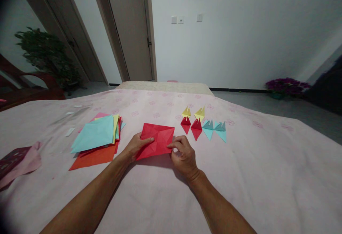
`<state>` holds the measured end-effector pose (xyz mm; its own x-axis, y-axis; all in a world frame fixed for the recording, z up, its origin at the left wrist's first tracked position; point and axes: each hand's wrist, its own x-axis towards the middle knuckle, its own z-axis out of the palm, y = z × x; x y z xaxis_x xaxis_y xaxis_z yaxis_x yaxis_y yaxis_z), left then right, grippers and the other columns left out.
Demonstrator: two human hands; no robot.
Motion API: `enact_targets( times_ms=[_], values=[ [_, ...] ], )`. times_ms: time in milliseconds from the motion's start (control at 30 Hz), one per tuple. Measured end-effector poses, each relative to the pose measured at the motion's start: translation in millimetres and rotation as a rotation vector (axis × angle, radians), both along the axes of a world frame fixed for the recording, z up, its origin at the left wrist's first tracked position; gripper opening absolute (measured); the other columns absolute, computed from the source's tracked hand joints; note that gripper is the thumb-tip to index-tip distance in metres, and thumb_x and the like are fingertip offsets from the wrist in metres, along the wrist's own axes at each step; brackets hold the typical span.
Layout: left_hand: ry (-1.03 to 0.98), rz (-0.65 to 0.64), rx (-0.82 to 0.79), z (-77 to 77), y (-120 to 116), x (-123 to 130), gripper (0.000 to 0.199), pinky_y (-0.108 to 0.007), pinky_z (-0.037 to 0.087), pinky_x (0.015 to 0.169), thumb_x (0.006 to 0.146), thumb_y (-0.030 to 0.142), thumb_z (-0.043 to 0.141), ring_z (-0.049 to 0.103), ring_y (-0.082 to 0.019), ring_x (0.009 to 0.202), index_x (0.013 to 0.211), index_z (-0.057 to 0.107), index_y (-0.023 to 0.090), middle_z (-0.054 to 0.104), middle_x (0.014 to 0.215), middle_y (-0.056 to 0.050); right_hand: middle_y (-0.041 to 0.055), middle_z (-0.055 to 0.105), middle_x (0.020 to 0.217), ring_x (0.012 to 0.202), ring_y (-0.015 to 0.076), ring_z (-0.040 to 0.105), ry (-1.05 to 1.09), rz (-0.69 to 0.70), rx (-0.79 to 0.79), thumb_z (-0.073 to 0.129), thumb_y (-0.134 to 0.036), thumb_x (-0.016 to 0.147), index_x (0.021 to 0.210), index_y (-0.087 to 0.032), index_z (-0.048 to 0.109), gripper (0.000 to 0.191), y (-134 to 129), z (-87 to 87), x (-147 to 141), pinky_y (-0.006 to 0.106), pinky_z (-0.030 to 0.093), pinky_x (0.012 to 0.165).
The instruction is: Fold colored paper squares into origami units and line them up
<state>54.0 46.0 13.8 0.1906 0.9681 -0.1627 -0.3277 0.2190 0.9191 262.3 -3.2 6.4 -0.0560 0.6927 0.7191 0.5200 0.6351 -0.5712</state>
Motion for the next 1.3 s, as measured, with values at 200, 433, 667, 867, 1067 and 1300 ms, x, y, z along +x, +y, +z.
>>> enact_targets(
  times_ms=[200, 433, 667, 867, 1067, 1300],
  values=[
    [0.028, -0.144, -0.001, 2.2, -0.4, -5.9, 0.046, -0.031, 0.055, 0.066, 0.063, 0.032, 0.086, 0.071, -0.023, 0.070, 0.099, 0.070, 0.010, 0.075, 0.091, -0.015, 0.0054, 0.065, 0.099, 0.096, 0.0231, 0.058, -0.189, -0.057, 0.148, 0.060, -0.007, 0.079, 0.088, -0.025, 0.070, 0.023, 0.8, 4.4, 4.1, 0.041, 0.047, 0.084],
    [0.076, -0.381, 0.077, 10.7, -2.8, -16.1, 0.053, -0.031, 0.054, 0.069, 0.058, 0.020, 0.087, 0.070, -0.024, 0.076, 0.108, 0.071, 0.013, 0.075, 0.094, -0.013, 0.0012, 0.074, 0.095, 0.105, 0.0240, 0.061, -0.257, 0.048, 0.175, 0.058, -0.009, 0.084, 0.096, -0.027, 0.068, 0.025, -0.5, 7.4, 5.0, 0.043, 0.043, 0.090],
    [0.112, -0.289, 0.034, 1.3, 2.4, -15.1, 0.046, -0.028, 0.052, 0.062, 0.058, 0.016, 0.084, 0.068, -0.021, 0.067, 0.103, 0.072, 0.013, 0.075, 0.085, -0.010, 0.0011, 0.074, 0.088, 0.102, 0.0238, 0.064, -0.237, 0.067, 0.157, 0.056, -0.011, 0.083, 0.096, -0.028, 0.070, 0.025, -1.8, 7.2, 4.6, 0.042, 0.045, 0.088],
    [0.048, -0.378, 0.063, 9.0, -2.4, -13.2, 0.047, -0.025, 0.050, 0.064, 0.065, 0.023, 0.084, 0.069, -0.019, 0.071, 0.109, 0.072, 0.013, 0.074, 0.095, -0.012, 0.0013, 0.074, 0.092, 0.100, 0.0239, 0.063, -0.209, 0.051, 0.159, 0.057, -0.010, 0.082, 0.094, -0.027, 0.068, 0.024, -0.2, 7.1, 4.3, 0.043, 0.045, 0.088],
    [-0.001, -0.394, 0.048, 15.3, -6.1, -8.1, 0.050, -0.026, 0.052, 0.068, 0.072, 0.035, 0.081, 0.071, -0.022, 0.076, 0.116, 0.069, 0.015, 0.074, 0.102, -0.015, 0.0012, 0.073, 0.089, 0.094, 0.0221, 0.065, -0.177, 0.076, 0.110, 0.054, -0.010, 0.084, 0.095, -0.028, 0.069, 0.025, -0.4, 3.7, 3.8, 0.041, 0.047, 0.085],
    [-0.030, -0.407, -0.010, 4.8, -1.2, -9.8, 0.044, -0.026, 0.052, 0.068, 0.073, 0.037, 0.079, 0.072, -0.023, 0.078, 0.111, 0.072, 0.015, 0.075, 0.100, -0.015, 0.0015, 0.072, 0.083, 0.083, 0.0205, 0.065, -0.103, 0.053, 0.090, 0.056, -0.015, 0.089, 0.091, -0.026, 0.068, 0.016, -0.4, 2.1, 1.7, 0.038, 0.047, 0.078]
  ],
)
